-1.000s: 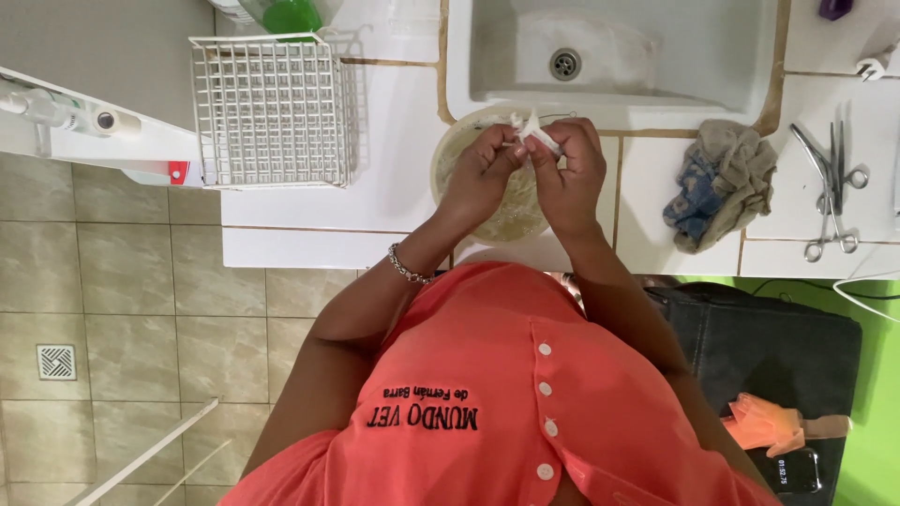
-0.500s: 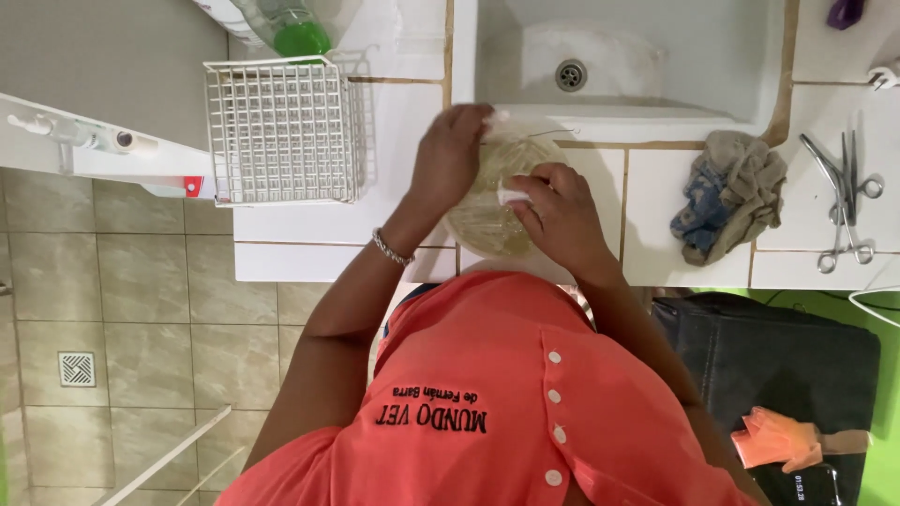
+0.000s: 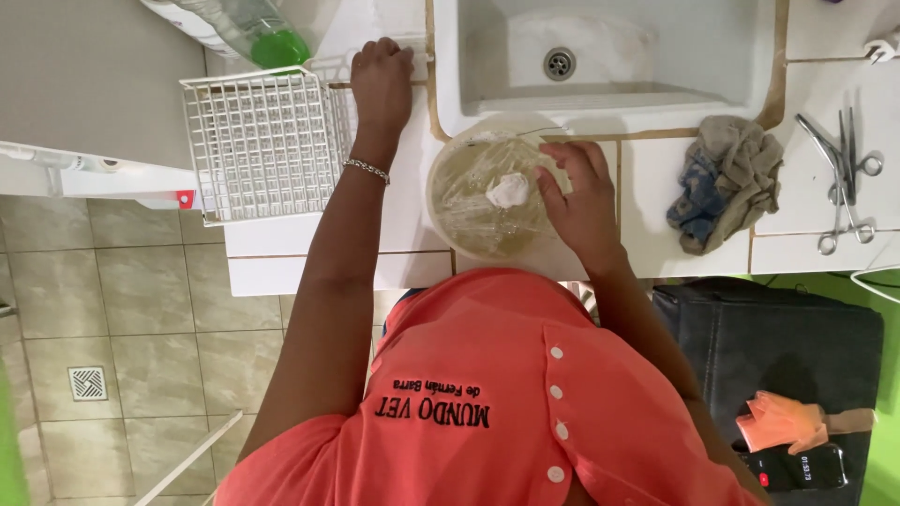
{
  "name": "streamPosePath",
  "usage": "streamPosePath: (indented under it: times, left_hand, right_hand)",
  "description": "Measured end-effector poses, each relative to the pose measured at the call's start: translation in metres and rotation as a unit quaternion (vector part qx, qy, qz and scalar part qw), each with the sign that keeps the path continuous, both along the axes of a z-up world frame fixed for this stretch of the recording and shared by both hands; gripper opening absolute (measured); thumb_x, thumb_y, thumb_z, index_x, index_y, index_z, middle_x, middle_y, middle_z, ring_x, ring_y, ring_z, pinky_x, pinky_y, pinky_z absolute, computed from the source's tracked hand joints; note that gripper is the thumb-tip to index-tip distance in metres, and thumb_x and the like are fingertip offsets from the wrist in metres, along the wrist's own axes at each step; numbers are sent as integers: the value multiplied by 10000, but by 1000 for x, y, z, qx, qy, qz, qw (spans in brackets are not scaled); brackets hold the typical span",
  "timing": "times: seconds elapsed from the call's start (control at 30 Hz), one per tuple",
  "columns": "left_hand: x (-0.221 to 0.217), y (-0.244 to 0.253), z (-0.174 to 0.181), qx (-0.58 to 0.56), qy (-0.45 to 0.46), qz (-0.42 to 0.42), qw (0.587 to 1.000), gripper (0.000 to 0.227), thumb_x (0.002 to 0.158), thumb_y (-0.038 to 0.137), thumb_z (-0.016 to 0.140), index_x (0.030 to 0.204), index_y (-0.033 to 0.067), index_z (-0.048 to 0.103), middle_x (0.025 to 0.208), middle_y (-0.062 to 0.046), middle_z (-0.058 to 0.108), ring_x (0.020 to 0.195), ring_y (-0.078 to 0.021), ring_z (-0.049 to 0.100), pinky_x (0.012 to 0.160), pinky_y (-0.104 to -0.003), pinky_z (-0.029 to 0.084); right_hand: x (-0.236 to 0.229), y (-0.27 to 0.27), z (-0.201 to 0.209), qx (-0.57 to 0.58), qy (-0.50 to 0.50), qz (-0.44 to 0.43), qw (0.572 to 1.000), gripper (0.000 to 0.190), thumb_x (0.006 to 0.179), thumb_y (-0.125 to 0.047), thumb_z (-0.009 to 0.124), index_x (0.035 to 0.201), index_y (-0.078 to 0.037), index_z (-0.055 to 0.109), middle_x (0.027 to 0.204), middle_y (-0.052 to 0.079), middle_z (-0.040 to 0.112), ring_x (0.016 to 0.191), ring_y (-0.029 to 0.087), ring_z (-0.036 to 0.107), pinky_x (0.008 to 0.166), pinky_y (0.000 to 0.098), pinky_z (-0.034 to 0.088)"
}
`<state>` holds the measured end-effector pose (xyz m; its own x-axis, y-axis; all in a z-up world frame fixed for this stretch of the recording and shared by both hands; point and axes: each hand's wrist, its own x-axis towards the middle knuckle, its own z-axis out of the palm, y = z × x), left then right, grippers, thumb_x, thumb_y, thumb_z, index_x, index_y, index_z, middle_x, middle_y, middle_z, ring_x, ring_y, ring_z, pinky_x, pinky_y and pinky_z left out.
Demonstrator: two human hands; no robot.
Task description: Manually cleaning and wiping down medical syringes using a cleaning solution and cotton.
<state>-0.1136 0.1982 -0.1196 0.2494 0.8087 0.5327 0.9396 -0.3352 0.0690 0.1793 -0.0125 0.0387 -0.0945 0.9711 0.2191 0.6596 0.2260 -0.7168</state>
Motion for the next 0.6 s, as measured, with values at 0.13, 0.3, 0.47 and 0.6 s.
streamPosePath:
  times: [0.13, 0.3, 0.47, 0.6]
  left_hand:
    - [-2, 4, -3, -5, -9, -2, 1000, 156, 722, 39, 754, 637, 96, 635, 701, -19, 588, 635, -222, 509, 553, -357, 444]
    - [24, -41, 65, -74, -141, -37, 987, 173, 874, 177, 837, 1009, 89, 776, 914, -97, 745, 779, -234, 670, 646, -340, 581]
    - [84, -129, 132, -282, -153, -100, 942, 243, 923, 214, 769, 1083, 73, 654, 862, -115, 710, 765, -295, 718, 659, -410, 601]
    - [103, -139, 99, -339, -52, -121, 931, 244, 866, 179, 793, 996, 50, 632, 817, -154, 694, 787, -380, 745, 679, -457, 607]
  right_hand:
    - [1, 15, -11, -23, 45, -52, 997, 323, 1060, -198, 655, 1354, -86, 583, 1202, 98, 564, 971, 202, 603, 825, 340, 506]
    - [2, 41, -25, -169, 150, -147, 963, 474, 975, -343, 687, 1405, -169, 588, 1127, 24, 652, 897, 111, 620, 895, 300, 519]
    - [-2, 45, -17, -162, 195, -123, 960, 144, 987, -211, 751, 1123, -179, 789, 989, -13, 745, 878, 67, 657, 806, 241, 547]
    - [2, 40, -14, -62, 213, -84, 971, 81, 1006, -106, 800, 1080, -130, 822, 924, 61, 728, 835, 91, 655, 783, 295, 560]
